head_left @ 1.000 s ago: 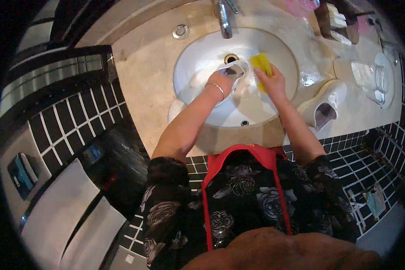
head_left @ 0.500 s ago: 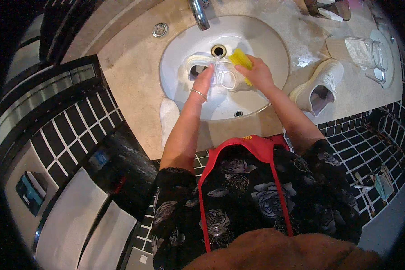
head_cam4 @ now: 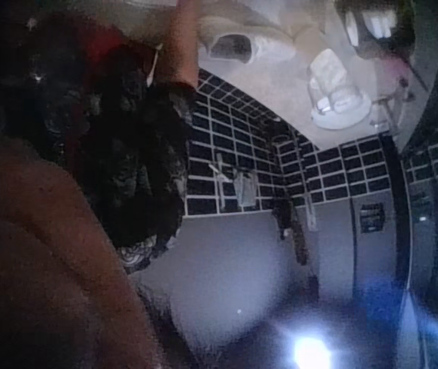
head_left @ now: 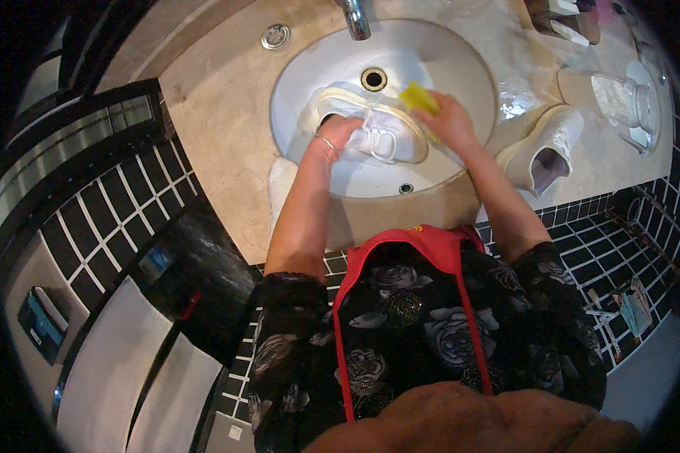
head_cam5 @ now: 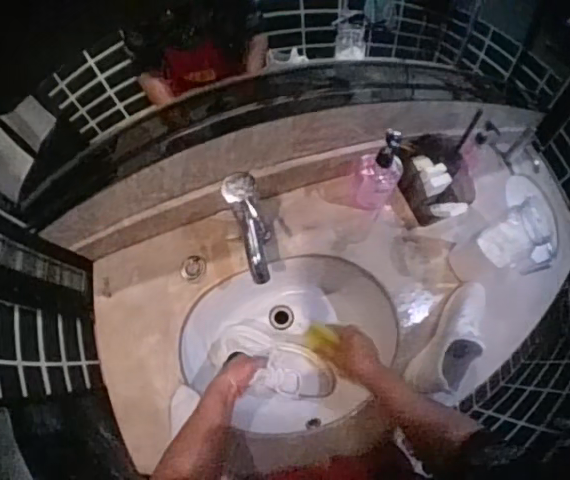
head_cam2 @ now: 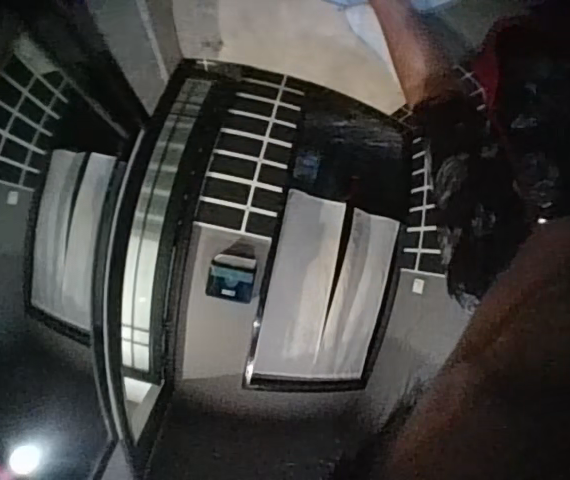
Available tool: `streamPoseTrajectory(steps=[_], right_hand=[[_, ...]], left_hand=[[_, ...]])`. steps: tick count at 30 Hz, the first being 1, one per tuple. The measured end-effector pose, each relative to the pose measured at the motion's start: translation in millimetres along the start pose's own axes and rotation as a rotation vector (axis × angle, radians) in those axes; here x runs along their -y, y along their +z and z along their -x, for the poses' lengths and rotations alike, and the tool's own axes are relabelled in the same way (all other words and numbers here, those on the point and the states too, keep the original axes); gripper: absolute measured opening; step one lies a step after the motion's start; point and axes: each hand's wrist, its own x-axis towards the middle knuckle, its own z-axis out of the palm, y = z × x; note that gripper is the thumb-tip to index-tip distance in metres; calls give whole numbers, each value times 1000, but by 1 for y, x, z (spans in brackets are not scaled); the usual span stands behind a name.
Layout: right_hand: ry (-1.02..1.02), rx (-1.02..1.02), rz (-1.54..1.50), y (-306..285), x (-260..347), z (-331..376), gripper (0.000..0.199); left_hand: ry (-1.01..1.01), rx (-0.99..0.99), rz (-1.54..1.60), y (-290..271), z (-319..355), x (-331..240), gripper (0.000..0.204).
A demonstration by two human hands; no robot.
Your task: The person scrubs a white sneaker with a yellow sponge under running water in a bathroom sink, then rinses it. The person repeats the process on the second sneaker, scrubbing the upper, laces, and sole before rinsing.
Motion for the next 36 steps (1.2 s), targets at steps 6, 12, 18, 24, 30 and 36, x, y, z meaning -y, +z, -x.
streamPoseTrajectory(steps=[6, 12, 18, 24, 30, 36], right_hand=[[-11, -173, -119, 2, 6, -19, 63], [18, -14, -92, 9, 23, -26, 66], [-87, -1, -97, 13, 16, -13, 63], [-89, -8, 82, -12, 13, 44, 62], [-105, 33, 222, 18, 51, -8, 56], [-79, 152, 46, 24, 21, -22, 51]], left_hand=[[207, 46, -54, 33, 14, 25, 34], [-8, 20, -242, 34, 8, 20, 48], [198, -94, 316, 42, -14, 29, 44], [281, -189, 324, 51, -21, 33, 32], [120, -407, -283, 62, -22, 14, 31], [138, -356, -317, 58, -28, 13, 32]])
